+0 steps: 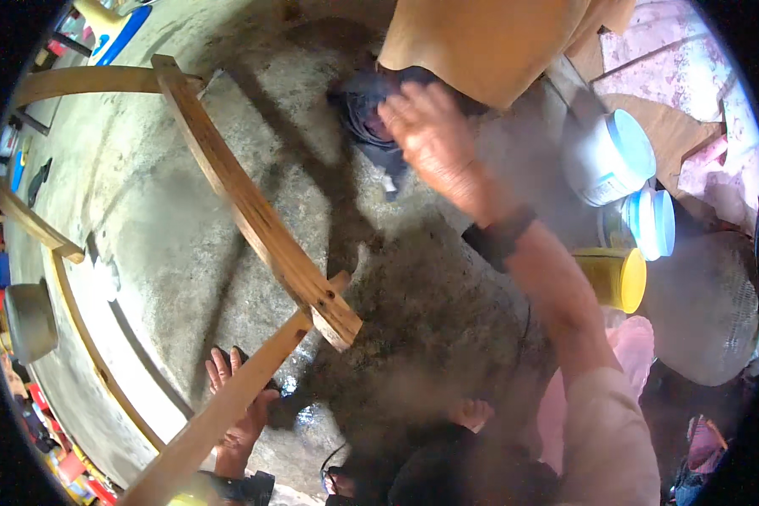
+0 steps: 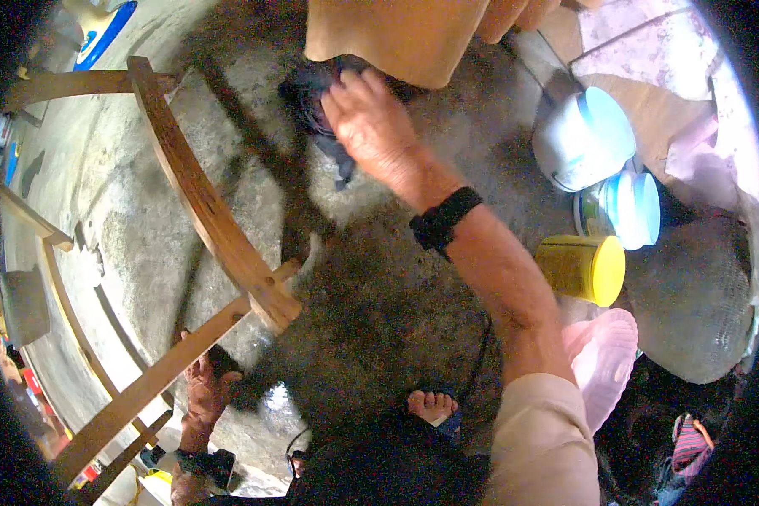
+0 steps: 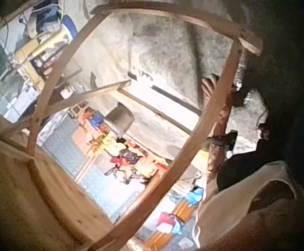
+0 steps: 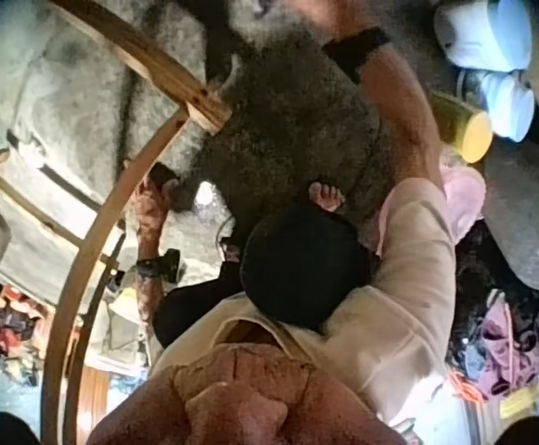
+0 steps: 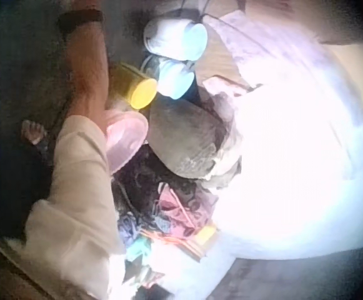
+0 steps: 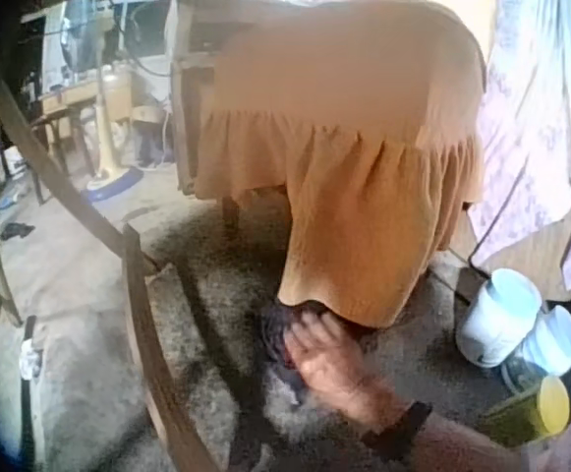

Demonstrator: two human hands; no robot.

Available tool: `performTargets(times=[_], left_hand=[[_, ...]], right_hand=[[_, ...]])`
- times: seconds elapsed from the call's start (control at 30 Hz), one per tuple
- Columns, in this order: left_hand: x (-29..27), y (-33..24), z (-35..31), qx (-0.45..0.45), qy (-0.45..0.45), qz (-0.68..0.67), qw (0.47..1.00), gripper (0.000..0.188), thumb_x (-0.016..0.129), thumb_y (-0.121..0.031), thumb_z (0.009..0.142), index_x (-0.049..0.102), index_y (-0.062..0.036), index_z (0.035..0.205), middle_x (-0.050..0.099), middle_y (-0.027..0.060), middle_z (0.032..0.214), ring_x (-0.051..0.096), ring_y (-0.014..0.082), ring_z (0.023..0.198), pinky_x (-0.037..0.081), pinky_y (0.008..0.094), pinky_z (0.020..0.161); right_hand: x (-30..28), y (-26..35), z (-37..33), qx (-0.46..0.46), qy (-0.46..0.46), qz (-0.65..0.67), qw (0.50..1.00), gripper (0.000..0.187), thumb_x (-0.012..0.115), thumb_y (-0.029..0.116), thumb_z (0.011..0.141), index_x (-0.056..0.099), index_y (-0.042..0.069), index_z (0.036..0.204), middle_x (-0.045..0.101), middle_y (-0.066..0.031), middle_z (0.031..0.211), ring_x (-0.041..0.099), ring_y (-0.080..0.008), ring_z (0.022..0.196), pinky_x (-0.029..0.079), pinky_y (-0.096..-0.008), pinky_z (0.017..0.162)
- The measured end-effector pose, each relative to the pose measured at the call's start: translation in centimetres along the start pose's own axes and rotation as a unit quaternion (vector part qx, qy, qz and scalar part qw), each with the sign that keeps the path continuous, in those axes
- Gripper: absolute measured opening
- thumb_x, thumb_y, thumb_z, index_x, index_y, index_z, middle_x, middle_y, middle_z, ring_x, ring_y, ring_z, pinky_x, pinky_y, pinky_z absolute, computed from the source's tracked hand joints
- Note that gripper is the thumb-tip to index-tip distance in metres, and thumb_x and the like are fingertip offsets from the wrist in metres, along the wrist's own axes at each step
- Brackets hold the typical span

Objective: Cleaning a concrete floor using a wet cloth and a bucket of water.

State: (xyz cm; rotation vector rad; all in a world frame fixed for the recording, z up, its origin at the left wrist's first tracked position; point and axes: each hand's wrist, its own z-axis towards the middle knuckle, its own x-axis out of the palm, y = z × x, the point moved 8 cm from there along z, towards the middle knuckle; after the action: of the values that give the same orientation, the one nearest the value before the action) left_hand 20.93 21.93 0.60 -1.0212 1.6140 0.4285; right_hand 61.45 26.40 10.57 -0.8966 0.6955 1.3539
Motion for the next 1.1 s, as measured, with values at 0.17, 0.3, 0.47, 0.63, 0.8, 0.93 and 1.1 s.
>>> performTargets(times=[0.17,0.3,0.47,0.63,0.8,0.93,1.1], left_hand=[[0.2,-0.5,0.2,0.019,-0.029,0.024,0.999,0.092,0.054,-0.061,0.071,0.023,-0.0048,0.137,0.016,0.0273,0.141,0.018,0.0511,0.126,0.025,0.0605,0.096],[-0.3,-1.1,0.8,-0.031,0.03,-0.004,0.999,0.087,0.061,-0.053,0.07,0.029,-0.0029,0.134,0.022,0.0254,0.139,0.017,0.0506,0.126,0.021,0.0576,0.1],[0.2,-0.2,-0.1,0.023,0.004,0.022,0.999,0.086,0.068,-0.044,0.064,0.034,0.0022,0.128,0.033,0.0213,0.132,0.018,0.0502,0.124,0.018,0.0574,0.102],[-0.6,-0.7,0.3,0.035,-0.002,0.01,0.999,0.081,0.065,-0.045,0.068,0.036,0.0023,0.127,0.031,0.025,0.132,0.018,0.0501,0.125,0.016,0.0587,0.102],[-0.8,-1.4,1.4,-0.029,0.021,-0.046,0.998,0.082,0.064,-0.044,0.07,0.03,-0.0008,0.131,0.029,0.0232,0.134,0.018,0.0483,0.126,0.017,0.0584,0.102],[0.2,-0.6,0.5,0.038,0.017,0.004,0.999,0.093,0.071,-0.039,0.065,0.023,-0.0022,0.135,0.021,0.0274,0.138,0.016,0.0489,0.127,0.017,0.0561,0.103],[0.6,0.2,-0.6,0.013,0.001,-0.022,1.0,0.094,0.07,-0.038,0.068,0.018,-0.0025,0.137,0.015,0.0325,0.138,0.013,0.0534,0.125,0.015,0.0571,0.102]], right_hand=[[4.2,-0.4,-3.1,0.075,-0.002,0.041,0.996,0.027,0.057,0.014,0.068,0.061,0.007,0.094,0.061,-0.0059,0.097,0.05,-0.0242,0.102,0.036,-0.0386,0.09],[4.7,-1.0,-3.8,0.096,0.069,0.104,0.987,0.04,0.06,0.003,0.059,0.064,0.009,0.098,0.062,-0.0054,0.103,0.049,-0.025,0.105,0.035,-0.038,0.09],[-2.5,1.5,-2.4,-0.026,-0.021,0.075,0.997,0.046,0.064,0.005,0.053,0.062,0.005,0.099,0.058,-0.0063,0.104,0.048,-0.0245,0.105,0.036,-0.0397,0.09],[0.1,0.3,0.3,-0.055,0.021,-0.073,0.996,0.017,0.055,0.015,0.066,0.059,0.006,0.08,0.058,-0.0033,0.086,0.049,-0.0222,0.098,0.039,-0.0341,0.086],[4.0,-1.4,-3.6,0.034,0.018,0.046,0.998,0.026,0.059,0.009,0.064,0.062,0.007,0.089,0.062,-0.007,0.099,0.05,-0.0245,0.102,0.037,-0.0386,0.09],[4.2,-1.6,-5.5,0.14,0.107,0.187,0.967,0.041,0.056,-0.003,0.058,0.064,0.009,0.096,0.062,-0.0081,0.102,0.05,-0.026,0.103,0.035,-0.0398,0.091],[-1.7,0.3,-12.0,0.121,0.074,0.17,0.975,0.043,0.054,0.0,0.058,0.061,0.011,0.1,0.062,-0.0089,0.096,0.053,-0.0264,0.096,0.035,-0.038,0.088]])
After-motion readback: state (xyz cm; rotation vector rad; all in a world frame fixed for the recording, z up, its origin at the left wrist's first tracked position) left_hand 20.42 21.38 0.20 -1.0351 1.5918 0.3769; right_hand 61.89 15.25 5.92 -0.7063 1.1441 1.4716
